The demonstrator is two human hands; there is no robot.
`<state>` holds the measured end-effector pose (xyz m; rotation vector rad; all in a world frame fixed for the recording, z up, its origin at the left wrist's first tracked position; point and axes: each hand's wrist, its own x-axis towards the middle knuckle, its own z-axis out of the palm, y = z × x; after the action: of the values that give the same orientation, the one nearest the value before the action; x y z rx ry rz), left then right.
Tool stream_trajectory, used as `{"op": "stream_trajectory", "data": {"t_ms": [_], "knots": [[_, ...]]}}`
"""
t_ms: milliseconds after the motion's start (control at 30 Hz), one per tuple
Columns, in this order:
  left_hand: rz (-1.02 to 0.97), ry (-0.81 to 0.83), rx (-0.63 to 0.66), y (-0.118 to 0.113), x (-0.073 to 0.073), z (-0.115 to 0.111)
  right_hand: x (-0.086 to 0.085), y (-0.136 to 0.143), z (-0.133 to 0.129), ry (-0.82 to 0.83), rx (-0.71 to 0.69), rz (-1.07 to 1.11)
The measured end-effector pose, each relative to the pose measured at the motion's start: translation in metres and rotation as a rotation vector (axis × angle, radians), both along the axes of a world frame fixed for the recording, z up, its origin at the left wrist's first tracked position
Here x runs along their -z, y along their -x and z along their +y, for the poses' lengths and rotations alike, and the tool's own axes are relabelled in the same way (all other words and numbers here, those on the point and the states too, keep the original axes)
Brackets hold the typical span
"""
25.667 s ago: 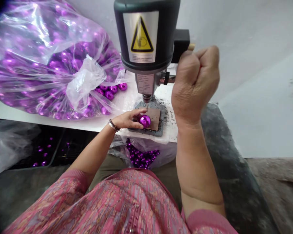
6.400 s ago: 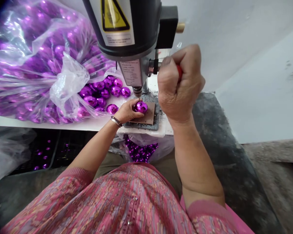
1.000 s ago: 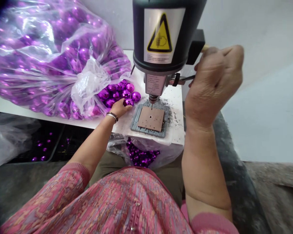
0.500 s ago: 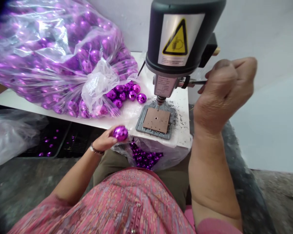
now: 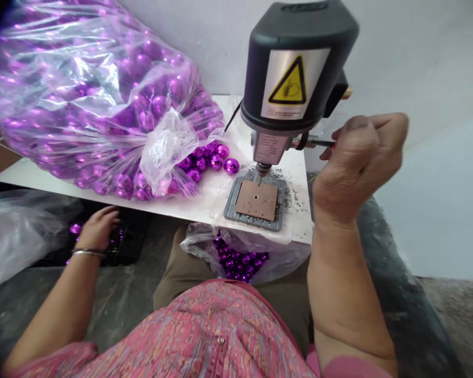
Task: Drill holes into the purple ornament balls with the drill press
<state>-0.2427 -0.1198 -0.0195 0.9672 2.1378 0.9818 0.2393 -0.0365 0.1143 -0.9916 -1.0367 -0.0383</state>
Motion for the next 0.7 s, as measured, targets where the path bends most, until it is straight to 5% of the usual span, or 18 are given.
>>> {"op": "stream_trajectory", "data": {"t_ms": [33,133,200,300,400,533,600,700], "knots": [[-0.002,-0.026,0.11,-0.032,-0.004,0.012,0.0,0.0,0.0,0.005,0.0,-0.006],[0.08,-0.13,0.808,-0.139,-0.013,0.055,0.0,-0.002,-0.002,0.035,0.01,-0.023],[0.213,-0.291,0.91,-0.201,-0.018,0.095,0.0,-0.002,-0.004,0.064,0.012,-0.035],[0.405,-0.315,0.831,-0.257,-0.021,0.162,0.0,-0.005,-0.006,0.089,0.002,-0.047],[0.494,-0.149,0.845,-0.277,-0.015,0.206,0.001,-0.007,-0.007,0.103,-0.001,-0.074],[0.489,-0.142,0.806,-0.273,-0.008,0.208,0.003,-0.007,-0.008,0.126,0.012,-0.105],[0.33,-0.177,0.737,-0.265,-0.011,0.194,0.002,-0.006,-0.008,0.119,0.019,-0.115],[-0.193,-0.098,0.684,-0.253,-0.019,0.17,-0.007,-0.005,-0.005,0.129,0.052,-0.114]]}}
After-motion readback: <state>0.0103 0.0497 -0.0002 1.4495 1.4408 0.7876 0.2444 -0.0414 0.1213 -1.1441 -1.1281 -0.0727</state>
